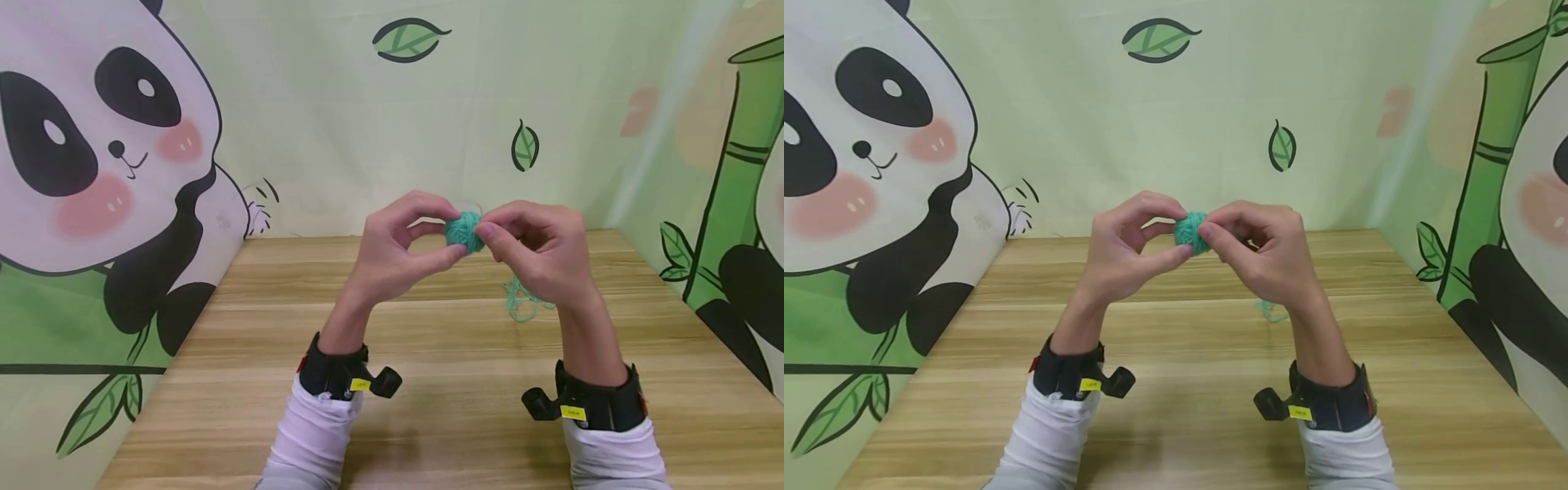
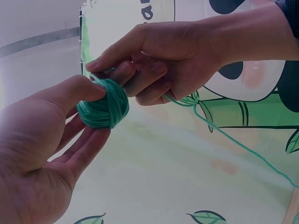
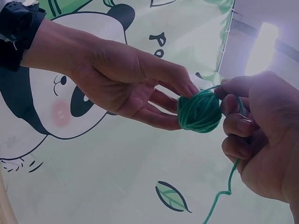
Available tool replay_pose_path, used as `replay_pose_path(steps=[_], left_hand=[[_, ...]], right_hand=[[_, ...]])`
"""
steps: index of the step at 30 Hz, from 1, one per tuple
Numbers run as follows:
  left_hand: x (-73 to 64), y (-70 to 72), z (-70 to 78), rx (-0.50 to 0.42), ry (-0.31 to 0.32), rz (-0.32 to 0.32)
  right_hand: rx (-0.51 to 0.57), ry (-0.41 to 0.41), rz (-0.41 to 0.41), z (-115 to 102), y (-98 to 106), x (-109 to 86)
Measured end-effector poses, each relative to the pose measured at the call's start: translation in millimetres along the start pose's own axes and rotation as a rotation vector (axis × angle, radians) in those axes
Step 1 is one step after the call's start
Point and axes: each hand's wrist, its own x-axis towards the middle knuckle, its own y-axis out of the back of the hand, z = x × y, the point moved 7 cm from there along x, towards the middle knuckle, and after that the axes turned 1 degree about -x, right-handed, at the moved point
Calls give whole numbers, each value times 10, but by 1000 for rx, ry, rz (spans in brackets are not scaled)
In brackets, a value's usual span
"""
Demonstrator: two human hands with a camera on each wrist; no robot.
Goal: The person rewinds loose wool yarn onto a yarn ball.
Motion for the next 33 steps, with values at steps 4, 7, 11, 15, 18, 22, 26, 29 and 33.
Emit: replay_pose_path(steps=[4,7,11,15,18,22,26,29,33], left_hand=[[-4,-5,-29,-6,-1,-9],[-2,-12,-29,-7,-5,-17],[-3,-24,-24,-17,-6,-31],[-1,-37,-23,-32,-1,-42],[0,-46,-19,-39,2,-48],[0,-55,-13,-41,1,-56],[-2,-59,-20,-42,2,-62],[-8,-56,-24,-43,0,-65],[-11,-57,-22,-38,-1,-69]], right_hand=[[-1,5,15,1,14,-1],[-1,8,22,-1,19,-1],[-2,10,33,-3,28,2],[2,8,47,0,38,4],[6,8,54,4,41,8],[7,9,57,10,44,9],[4,4,57,15,49,5],[-4,0,58,18,49,5],[-9,-2,65,25,53,2]])
